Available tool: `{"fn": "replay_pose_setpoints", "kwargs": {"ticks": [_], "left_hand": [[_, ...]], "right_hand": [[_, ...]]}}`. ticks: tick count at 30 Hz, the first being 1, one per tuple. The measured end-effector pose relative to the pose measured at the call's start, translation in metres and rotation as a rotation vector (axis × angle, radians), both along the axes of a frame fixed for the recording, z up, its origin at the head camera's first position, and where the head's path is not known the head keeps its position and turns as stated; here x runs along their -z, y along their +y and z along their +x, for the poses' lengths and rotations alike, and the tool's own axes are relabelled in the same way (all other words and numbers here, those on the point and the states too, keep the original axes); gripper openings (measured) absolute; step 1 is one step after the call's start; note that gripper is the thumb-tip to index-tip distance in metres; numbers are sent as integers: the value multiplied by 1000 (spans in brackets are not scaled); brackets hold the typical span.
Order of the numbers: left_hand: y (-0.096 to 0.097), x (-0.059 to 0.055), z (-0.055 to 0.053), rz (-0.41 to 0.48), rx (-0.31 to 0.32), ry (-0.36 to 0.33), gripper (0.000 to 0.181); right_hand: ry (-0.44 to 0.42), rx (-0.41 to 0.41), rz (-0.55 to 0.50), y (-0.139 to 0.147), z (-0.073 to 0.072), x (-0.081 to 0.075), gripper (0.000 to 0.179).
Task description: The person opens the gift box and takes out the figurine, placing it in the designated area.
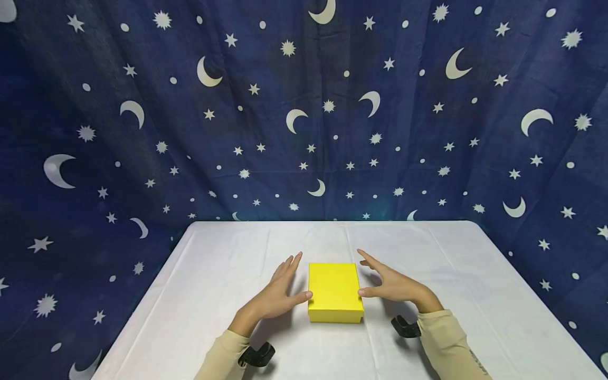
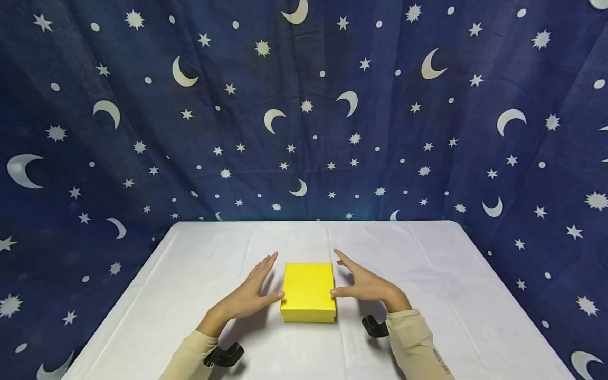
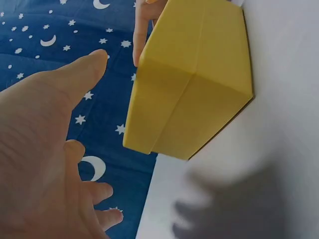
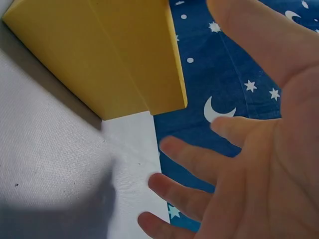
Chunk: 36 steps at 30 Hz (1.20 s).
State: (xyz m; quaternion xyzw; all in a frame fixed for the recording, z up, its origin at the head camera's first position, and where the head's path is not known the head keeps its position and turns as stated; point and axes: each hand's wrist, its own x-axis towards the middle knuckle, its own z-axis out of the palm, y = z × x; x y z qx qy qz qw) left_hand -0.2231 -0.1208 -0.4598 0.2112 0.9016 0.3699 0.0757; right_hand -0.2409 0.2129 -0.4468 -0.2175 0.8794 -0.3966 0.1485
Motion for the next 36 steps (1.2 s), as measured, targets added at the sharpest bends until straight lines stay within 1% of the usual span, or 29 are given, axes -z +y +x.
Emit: {"fn": "replay_pose_setpoints", "kwargs": {"ticks": [3,7,13,16,20,25,28,32,36], "left_hand": [[3,1,0,14,59,-25,98],[5,2,0,33,129,-65,103],[3,4,-3,55,173,-110,112],[3,5,-4,52,175,-137,114],[3,5,-5,48,174,-172,112],[3,5,-6,51,187,-152,106],[2,6,-7,46,188,-143,105],[1,7,-8,51,191,-154,105],[-2,5,-8,61,196,-168,104]], "right_hand": [[-29,-21,-13,3,-1,1,108],[-45,-63,-30,5,-2,2,109],[-64,-120,-24,4,-3,2,108],[-84,-118,-2,2,-4,2,105],[-103,-98,29,-1,-4,2,101],[-93,-92,20,-1,-3,2,100],[-108,-84,9,-2,-3,2,101],[-139,-82,-8,-3,-2,4,105],[-144,-109,-51,-2,-3,6,110]]}}
